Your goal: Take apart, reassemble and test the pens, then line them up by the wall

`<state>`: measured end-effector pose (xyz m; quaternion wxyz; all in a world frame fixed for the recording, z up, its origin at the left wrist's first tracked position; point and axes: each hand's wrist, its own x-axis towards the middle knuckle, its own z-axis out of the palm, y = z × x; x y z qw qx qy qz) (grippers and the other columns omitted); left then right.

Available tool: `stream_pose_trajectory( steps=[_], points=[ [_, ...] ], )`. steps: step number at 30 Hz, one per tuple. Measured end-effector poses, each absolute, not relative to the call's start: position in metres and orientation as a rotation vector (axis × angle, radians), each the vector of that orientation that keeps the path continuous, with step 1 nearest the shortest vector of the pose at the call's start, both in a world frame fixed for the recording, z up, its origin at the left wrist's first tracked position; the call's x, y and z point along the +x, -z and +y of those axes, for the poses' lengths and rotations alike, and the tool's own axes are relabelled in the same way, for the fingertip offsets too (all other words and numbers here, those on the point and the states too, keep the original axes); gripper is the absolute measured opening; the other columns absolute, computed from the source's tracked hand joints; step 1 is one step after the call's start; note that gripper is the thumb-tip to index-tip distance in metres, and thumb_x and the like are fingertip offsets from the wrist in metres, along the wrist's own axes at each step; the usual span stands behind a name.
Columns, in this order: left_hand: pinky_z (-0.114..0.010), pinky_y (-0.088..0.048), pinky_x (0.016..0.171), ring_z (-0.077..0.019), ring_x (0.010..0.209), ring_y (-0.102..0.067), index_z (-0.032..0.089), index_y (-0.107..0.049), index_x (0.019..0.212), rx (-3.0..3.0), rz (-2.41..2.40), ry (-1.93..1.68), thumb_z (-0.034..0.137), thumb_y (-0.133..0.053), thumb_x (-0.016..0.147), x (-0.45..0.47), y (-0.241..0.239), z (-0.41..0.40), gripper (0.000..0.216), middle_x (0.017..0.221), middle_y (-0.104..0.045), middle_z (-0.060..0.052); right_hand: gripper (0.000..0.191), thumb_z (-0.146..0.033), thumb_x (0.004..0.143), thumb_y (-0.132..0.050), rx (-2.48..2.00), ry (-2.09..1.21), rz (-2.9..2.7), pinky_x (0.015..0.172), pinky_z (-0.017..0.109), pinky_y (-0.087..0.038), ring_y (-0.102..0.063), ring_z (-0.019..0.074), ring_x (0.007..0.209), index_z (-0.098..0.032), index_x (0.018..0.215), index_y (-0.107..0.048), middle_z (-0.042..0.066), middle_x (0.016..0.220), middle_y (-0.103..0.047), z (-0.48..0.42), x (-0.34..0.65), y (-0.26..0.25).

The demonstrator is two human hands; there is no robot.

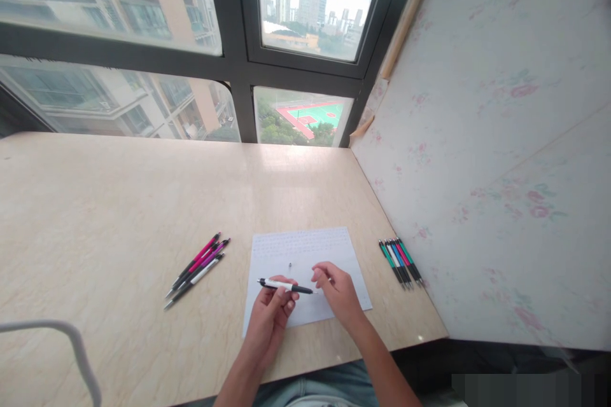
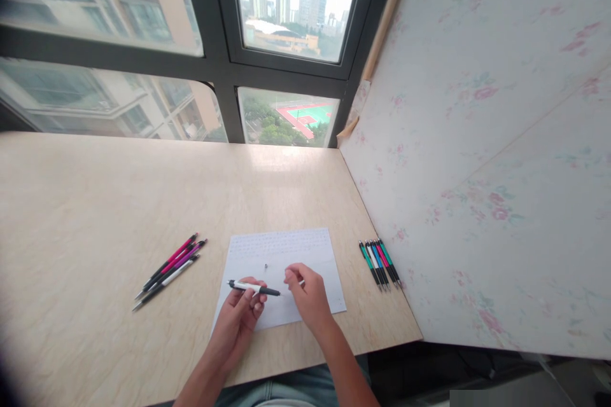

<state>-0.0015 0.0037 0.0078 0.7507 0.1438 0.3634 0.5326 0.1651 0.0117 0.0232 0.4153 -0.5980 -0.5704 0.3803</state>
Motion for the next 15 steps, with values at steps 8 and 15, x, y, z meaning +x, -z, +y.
stream_pose_trajectory(
  steps=[8,15],
  points=[
    [-0.017,-0.054,0.065,-0.0112,0.071,-0.066,0.016,-0.064,0.093,0.296,0.794,-1.208,0.024,-0.080,0.071,-0.003,-0.004,0.006,0.028,0.088,-0.069,-0.004,0.012,-0.022,0.087,-0.056,-1.774,-0.470,-2.124,0.071,0.026,-0.046,-0.060,0.0193,0.088,-0.021,0.092,-0.067,0.007,0.093,-0.065,0.060,0.125,-0.018],
    [-0.018,-0.056,0.067,-0.0123,0.073,-0.068,0.017,-0.065,0.092,0.269,0.846,-1.215,0.023,-0.083,0.067,-0.002,-0.006,0.009,0.032,0.091,-0.071,-0.004,0.011,-0.016,0.083,-0.056,-1.566,-0.754,-1.737,0.069,0.025,-0.046,-0.060,0.0142,0.073,-0.019,0.085,-0.066,0.003,0.081,-0.067,0.049,0.145,-0.011]
  ],
)
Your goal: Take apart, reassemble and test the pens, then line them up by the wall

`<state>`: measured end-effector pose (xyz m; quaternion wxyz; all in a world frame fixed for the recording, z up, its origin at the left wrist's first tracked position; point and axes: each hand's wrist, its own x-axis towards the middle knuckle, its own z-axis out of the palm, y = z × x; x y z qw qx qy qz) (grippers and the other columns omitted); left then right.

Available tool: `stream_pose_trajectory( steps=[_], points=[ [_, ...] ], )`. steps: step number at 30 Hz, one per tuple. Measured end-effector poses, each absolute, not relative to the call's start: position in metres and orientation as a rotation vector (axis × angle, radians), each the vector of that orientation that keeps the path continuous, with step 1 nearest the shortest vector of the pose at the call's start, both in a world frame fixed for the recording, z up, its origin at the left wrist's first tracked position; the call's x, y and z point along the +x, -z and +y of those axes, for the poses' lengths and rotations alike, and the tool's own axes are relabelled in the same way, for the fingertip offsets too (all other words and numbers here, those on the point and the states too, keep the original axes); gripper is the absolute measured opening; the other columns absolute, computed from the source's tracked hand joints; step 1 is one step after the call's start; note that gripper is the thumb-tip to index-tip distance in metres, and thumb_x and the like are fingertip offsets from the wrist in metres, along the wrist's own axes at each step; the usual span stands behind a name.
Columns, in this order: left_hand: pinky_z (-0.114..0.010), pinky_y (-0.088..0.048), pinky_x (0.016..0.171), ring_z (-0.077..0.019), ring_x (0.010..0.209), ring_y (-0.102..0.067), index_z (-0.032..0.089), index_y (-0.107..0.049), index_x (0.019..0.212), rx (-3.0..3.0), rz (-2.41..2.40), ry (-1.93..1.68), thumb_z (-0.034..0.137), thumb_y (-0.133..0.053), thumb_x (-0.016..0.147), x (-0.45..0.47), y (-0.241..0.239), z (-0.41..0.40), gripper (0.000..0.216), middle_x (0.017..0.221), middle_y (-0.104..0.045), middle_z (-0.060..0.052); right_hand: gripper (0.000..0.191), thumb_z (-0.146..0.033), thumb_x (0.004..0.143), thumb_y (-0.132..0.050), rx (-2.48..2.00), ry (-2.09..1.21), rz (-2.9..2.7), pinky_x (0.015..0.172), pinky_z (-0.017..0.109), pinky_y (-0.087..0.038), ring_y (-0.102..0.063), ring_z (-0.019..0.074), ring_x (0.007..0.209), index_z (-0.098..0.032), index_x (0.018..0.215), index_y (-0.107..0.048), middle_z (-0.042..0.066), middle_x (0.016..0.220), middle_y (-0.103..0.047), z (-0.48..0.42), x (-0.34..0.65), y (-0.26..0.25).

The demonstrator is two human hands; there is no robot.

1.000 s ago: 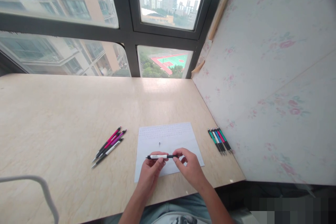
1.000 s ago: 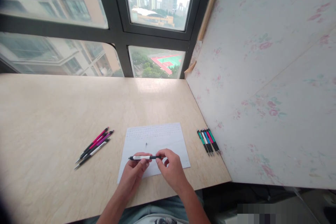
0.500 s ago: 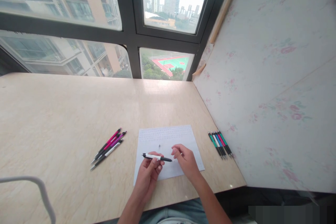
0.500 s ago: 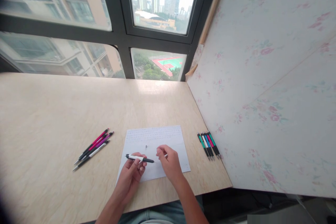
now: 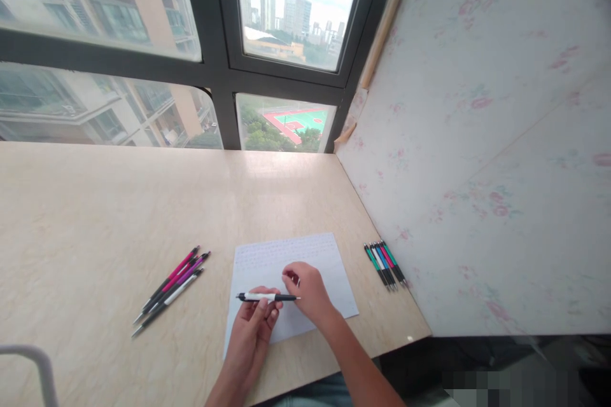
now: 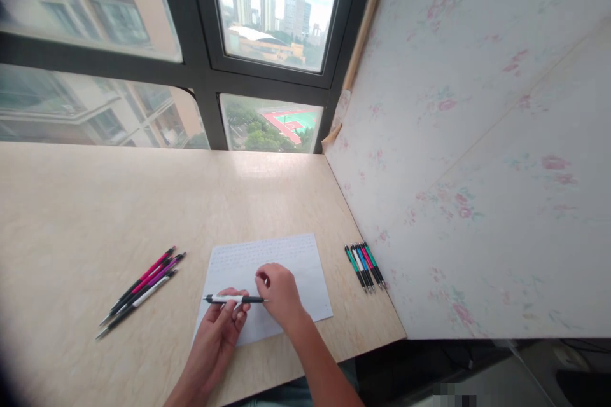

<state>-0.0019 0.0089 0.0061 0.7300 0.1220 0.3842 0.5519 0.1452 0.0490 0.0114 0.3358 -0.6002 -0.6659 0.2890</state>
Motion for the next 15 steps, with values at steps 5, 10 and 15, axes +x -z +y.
stream_pose_trajectory(
  steps=[5,10,15],
  points=[
    [-0.018,-0.056,0.068,-0.0127,0.075,-0.069,0.017,-0.065,0.093,0.263,0.851,-1.226,0.023,-0.083,0.067,-0.002,-0.007,0.008,0.032,0.096,-0.071,-0.005,0.014,-0.030,0.078,-0.064,-1.400,-1.194,-1.075,0.050,0.022,-0.043,-0.059,0.0146,0.062,-0.018,0.086,-0.063,0.002,0.071,-0.065,0.010,0.175,-0.008],
    [-0.018,-0.056,0.068,-0.0125,0.076,-0.069,0.016,-0.066,0.092,0.315,0.874,-1.209,0.024,-0.081,0.069,0.002,-0.012,0.005,0.028,0.095,-0.070,-0.005,0.021,-0.036,0.076,-0.069,-1.384,-1.218,-0.998,0.050,0.023,-0.045,-0.059,0.0151,0.062,-0.018,0.085,-0.065,0.003,0.073,-0.065,-0.008,0.178,-0.014],
    [-0.018,-0.055,0.072,-0.0128,0.080,-0.069,0.016,-0.067,0.092,0.334,0.874,-1.213,0.024,-0.080,0.070,0.003,-0.015,0.005,0.026,0.099,-0.070,-0.005,0.015,-0.032,0.080,-0.064,-1.461,-1.018,-1.229,0.059,0.025,-0.049,-0.064,0.0189,0.078,-0.018,0.084,-0.068,0.006,0.083,-0.067,-0.007,0.170,-0.026]
  ],
)
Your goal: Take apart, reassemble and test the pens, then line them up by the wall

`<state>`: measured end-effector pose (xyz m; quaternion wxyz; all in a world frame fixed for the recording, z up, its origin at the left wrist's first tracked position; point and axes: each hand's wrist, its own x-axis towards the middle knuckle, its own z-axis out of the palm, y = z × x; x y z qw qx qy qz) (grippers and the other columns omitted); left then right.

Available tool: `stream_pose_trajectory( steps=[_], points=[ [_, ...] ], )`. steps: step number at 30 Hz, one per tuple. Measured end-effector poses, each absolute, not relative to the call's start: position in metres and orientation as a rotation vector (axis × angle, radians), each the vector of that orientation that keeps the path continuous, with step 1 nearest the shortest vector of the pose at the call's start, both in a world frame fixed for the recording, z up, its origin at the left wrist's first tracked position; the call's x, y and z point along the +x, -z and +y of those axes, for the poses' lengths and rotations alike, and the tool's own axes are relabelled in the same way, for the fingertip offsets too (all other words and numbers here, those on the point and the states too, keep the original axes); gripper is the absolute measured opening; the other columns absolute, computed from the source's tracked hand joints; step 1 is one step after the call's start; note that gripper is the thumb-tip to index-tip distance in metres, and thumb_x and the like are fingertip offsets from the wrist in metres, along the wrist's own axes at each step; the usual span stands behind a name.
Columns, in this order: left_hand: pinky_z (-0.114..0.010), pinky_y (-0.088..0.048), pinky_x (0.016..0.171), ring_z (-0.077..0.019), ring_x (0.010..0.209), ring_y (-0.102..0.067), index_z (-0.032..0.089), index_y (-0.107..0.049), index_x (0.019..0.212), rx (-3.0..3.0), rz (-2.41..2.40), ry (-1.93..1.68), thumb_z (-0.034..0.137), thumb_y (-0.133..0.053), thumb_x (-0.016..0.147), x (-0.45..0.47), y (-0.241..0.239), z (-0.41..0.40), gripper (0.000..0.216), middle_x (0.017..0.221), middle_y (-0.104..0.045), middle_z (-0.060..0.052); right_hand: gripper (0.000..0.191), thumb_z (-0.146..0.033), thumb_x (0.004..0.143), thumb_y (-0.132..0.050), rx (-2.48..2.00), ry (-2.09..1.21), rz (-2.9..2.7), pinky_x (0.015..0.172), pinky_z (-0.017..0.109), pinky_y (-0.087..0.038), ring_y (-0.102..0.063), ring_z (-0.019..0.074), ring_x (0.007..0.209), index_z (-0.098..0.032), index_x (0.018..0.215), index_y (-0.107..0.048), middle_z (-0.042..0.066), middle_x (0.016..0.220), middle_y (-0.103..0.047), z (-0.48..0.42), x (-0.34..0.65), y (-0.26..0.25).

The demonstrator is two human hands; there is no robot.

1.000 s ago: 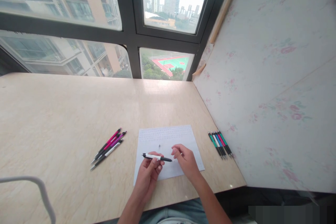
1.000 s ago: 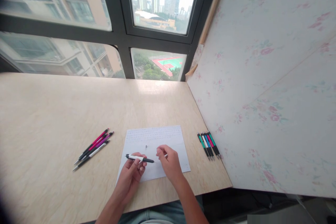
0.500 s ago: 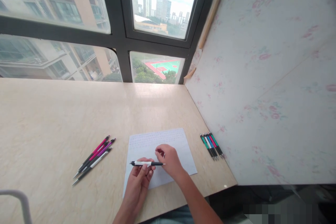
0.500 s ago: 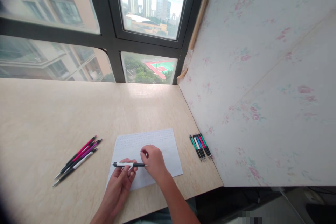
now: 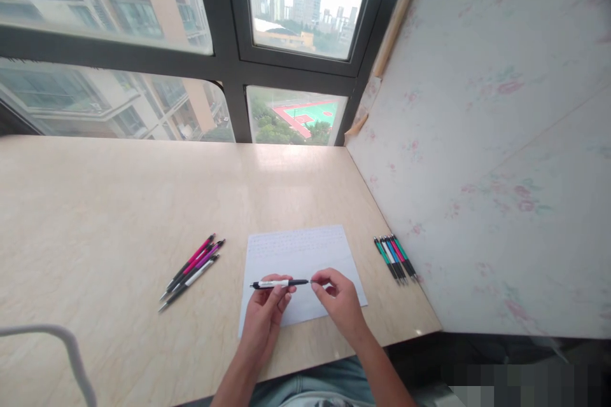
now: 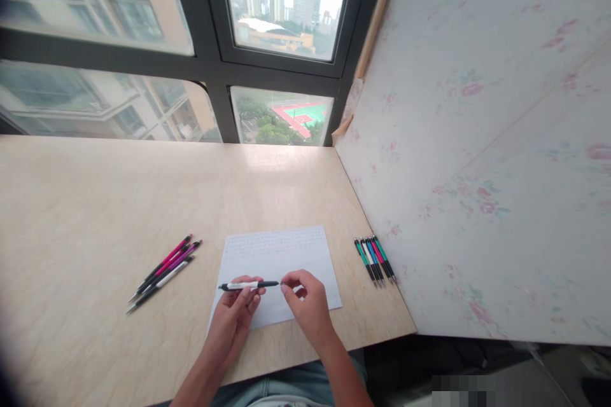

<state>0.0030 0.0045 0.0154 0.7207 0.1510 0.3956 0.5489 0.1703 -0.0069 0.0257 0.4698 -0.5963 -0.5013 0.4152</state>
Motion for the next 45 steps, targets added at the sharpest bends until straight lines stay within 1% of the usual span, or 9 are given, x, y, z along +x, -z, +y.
stream_pose_trajectory(
  steps=[5,8,13,22,32,37,41,43,45],
  points=[
    [-0.018,-0.054,0.072,-0.0119,0.081,-0.069,0.017,-0.067,0.092,0.355,0.868,-1.213,0.024,-0.080,0.071,0.002,-0.012,0.004,0.026,0.099,-0.070,-0.005,0.019,-0.034,0.084,-0.060,-1.515,-1.000,-1.210,0.053,0.024,-0.048,-0.064,0.0193,0.075,-0.017,0.088,-0.066,0.007,0.083,-0.067,-0.012,0.176,-0.028],
    [-0.019,-0.055,0.072,-0.0129,0.080,-0.069,0.016,-0.067,0.092,0.361,0.871,-1.208,0.025,-0.080,0.070,0.001,-0.010,0.003,0.028,0.099,-0.070,-0.006,0.015,-0.031,0.083,-0.060,-1.524,-0.959,-1.279,0.057,0.024,-0.049,-0.064,0.0195,0.079,-0.018,0.086,-0.066,0.007,0.084,-0.068,-0.013,0.178,-0.027],
    [-0.019,-0.055,0.072,-0.0132,0.079,-0.069,0.016,-0.066,0.091,0.358,0.883,-1.193,0.024,-0.081,0.069,0.002,-0.014,0.002,0.028,0.098,-0.071,-0.006,0.010,-0.025,0.082,-0.058,-1.483,-0.923,-1.375,0.058,0.023,-0.049,-0.064,0.0183,0.078,-0.019,0.085,-0.066,0.005,0.085,-0.068,-0.011,0.173,-0.030],
    [-0.021,-0.055,0.073,-0.0138,0.078,-0.069,0.015,-0.068,0.088,0.352,0.890,-1.188,0.024,-0.083,0.066,0.004,-0.020,0.003,0.028,0.096,-0.071,-0.006,0.010,-0.022,0.081,-0.057,-1.473,-0.894,-1.387,0.059,0.024,-0.049,-0.064,0.0173,0.077,-0.020,0.084,-0.066,0.005,0.084,-0.067,-0.011,0.172,-0.031],
    [-0.021,-0.055,0.076,-0.0137,0.080,-0.069,0.015,-0.070,0.087,0.371,0.894,-1.164,0.023,-0.083,0.066,0.004,-0.016,0.002,0.026,0.096,-0.072,-0.005,0.013,-0.029,0.083,-0.059,-1.490,-0.984,-1.329,0.059,0.025,-0.049,-0.064,0.0194,0.079,-0.019,0.086,-0.067,0.006,0.086,-0.068,-0.012,0.174,-0.023],
    [-0.024,-0.055,0.077,-0.0152,0.079,-0.069,0.015,-0.070,0.086,0.391,0.919,-1.155,0.025,-0.084,0.064,0.004,-0.016,0.003,0.027,0.095,-0.072,-0.006,0.018,-0.034,0.086,-0.058,-1.505,-0.956,-1.380,0.060,0.025,-0.047,-0.063,0.0188,0.077,-0.019,0.086,-0.067,0.006,0.083,-0.068,-0.012,0.175,-0.024],
    [-0.023,-0.056,0.075,-0.0155,0.078,-0.069,0.015,-0.070,0.087,0.409,0.910,-1.133,0.025,-0.083,0.065,0.004,-0.013,0.003,0.028,0.094,-0.072,-0.007,0.037,-0.039,0.094,-0.046,-1.503,-0.974,-1.458,0.058,0.025,-0.043,-0.058,0.0147,0.060,-0.017,0.069,-0.064,0.002,0.064,-0.062,-0.010,0.175,-0.028],
    [-0.023,-0.056,0.074,-0.0155,0.077,-0.069,0.015,-0.070,0.086,0.411,0.911,-1.125,0.025,-0.083,0.064,0.004,-0.011,0.004,0.028,0.093,-0.072,-0.007,0.044,-0.041,0.096,-0.041,-1.513,-0.970,-1.481,0.057,0.025,-0.042,-0.056,0.0139,0.057,-0.017,0.063,-0.061,0.001,0.059,-0.059,-0.007,0.174,-0.029],
    [-0.023,-0.056,0.074,-0.0155,0.077,-0.069,0.014,-0.070,0.086,0.412,0.913,-1.124,0.024,-0.083,0.064,0.004,-0.011,0.004,0.028,0.094,-0.071,-0.007,0.039,-0.042,0.094,-0.044,-1.526,-0.954,-1.448,0.057,0.025,-0.042,-0.057,0.0142,0.059,-0.017,0.071,-0.063,0.001,0.063,-0.061,-0.005,0.172,-0.029]
  ],
)
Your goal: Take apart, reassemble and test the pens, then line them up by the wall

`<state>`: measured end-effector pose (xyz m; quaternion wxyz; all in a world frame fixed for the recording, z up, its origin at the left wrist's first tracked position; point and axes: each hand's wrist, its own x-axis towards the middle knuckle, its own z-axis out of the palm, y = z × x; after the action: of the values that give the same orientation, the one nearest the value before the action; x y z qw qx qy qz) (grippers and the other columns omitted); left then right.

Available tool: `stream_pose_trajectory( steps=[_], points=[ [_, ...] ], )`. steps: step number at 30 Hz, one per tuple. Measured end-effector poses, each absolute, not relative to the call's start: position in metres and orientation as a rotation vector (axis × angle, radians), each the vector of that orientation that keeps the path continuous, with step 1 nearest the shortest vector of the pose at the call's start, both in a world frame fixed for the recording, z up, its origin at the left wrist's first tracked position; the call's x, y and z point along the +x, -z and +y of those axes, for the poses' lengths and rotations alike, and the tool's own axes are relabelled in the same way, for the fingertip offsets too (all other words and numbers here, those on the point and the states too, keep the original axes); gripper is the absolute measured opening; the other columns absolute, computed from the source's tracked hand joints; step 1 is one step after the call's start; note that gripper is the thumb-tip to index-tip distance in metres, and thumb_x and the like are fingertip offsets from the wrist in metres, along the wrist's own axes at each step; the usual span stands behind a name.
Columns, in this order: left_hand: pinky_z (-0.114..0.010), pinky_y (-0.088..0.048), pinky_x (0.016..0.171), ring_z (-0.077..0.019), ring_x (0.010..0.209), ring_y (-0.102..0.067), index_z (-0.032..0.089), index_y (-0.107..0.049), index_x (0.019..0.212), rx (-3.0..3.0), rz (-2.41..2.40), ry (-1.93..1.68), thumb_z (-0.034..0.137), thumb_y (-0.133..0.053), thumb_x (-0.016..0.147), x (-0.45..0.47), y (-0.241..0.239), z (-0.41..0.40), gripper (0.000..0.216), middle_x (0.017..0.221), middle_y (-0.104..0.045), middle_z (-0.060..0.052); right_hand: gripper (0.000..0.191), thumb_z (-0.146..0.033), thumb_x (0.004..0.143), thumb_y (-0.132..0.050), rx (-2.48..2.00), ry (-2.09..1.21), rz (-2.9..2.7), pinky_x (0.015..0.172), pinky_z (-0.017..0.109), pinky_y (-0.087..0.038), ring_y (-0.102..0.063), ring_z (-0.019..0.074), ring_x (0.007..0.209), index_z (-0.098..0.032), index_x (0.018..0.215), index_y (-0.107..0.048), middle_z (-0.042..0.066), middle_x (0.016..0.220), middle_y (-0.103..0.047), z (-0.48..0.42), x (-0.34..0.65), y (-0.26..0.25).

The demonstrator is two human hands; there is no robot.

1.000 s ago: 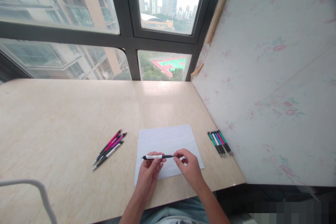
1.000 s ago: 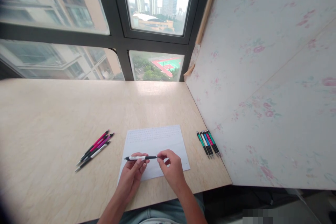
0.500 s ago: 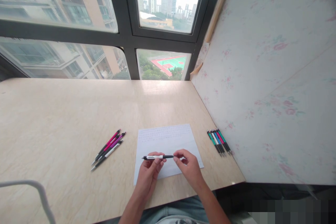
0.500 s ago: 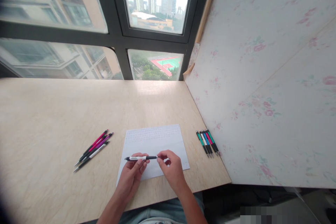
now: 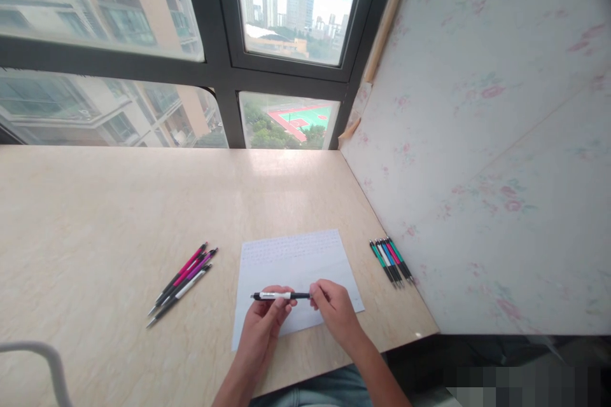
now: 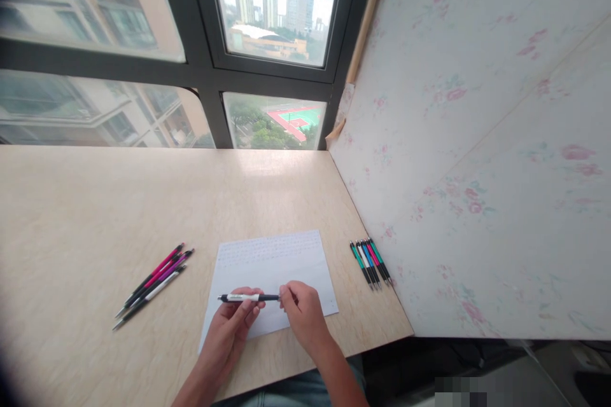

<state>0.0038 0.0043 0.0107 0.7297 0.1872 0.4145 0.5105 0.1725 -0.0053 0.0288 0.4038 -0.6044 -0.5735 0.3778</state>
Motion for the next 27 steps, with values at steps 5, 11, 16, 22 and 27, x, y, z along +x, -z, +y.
stream_pose_trajectory(
  steps=[5,11,16,22,27],
  points=[
    [-0.023,-0.056,0.073,-0.0150,0.076,-0.069,0.015,-0.070,0.085,0.420,0.911,-1.128,0.025,-0.084,0.064,0.0049,-0.0134,0.0050,0.028,0.092,-0.071,-0.005,0.028,-0.042,0.093,-0.047,-1.475,-1.046,-1.289,0.050,0.022,-0.041,-0.055,0.0131,0.051,-0.018,0.098,-0.060,-0.002,0.057,-0.059,-0.0051,0.1689,-0.0282],
    [-0.021,-0.056,0.072,-0.0146,0.076,-0.069,0.015,-0.069,0.086,0.365,0.944,-1.169,0.025,-0.084,0.063,0.0044,-0.0122,0.0067,0.029,0.091,-0.071,-0.005,0.020,-0.037,0.085,-0.061,-1.389,-1.096,-1.343,0.059,0.025,-0.048,-0.064,0.0151,0.062,-0.019,0.095,-0.060,0.002,0.070,-0.070,-0.0102,0.1700,-0.0306],
    [-0.021,-0.055,0.073,-0.0135,0.076,-0.068,0.015,-0.068,0.087,0.379,0.927,-1.150,0.026,-0.083,0.065,0.0035,-0.0125,0.0041,0.029,0.091,-0.071,-0.005,0.028,-0.042,0.091,-0.051,-1.437,-1.112,-1.376,0.054,0.023,-0.045,-0.064,0.0149,0.060,-0.019,0.079,-0.061,0.003,0.067,-0.069,-0.0128,0.1709,-0.0293],
    [-0.023,-0.055,0.073,-0.0143,0.076,-0.068,0.016,-0.068,0.088,0.405,0.918,-1.137,0.026,-0.083,0.065,0.0039,-0.0148,0.0025,0.029,0.091,-0.071,-0.006,0.045,-0.048,0.096,-0.040,-1.464,-1.080,-1.423,0.055,0.024,-0.043,-0.058,0.0135,0.055,-0.018,0.071,-0.062,0.001,0.060,-0.063,-0.0100,0.1707,-0.0307],
    [-0.021,-0.055,0.073,-0.0134,0.076,-0.068,0.015,-0.068,0.088,0.376,0.919,-1.152,0.026,-0.082,0.067,0.0052,-0.0147,0.0045,0.028,0.091,-0.070,-0.005,0.024,-0.041,0.093,-0.049,-1.449,-1.056,-1.394,0.058,0.024,-0.046,-0.064,0.0164,0.072,-0.019,0.094,-0.060,0.003,0.080,-0.066,-0.0102,0.1727,-0.0345]
  ],
)
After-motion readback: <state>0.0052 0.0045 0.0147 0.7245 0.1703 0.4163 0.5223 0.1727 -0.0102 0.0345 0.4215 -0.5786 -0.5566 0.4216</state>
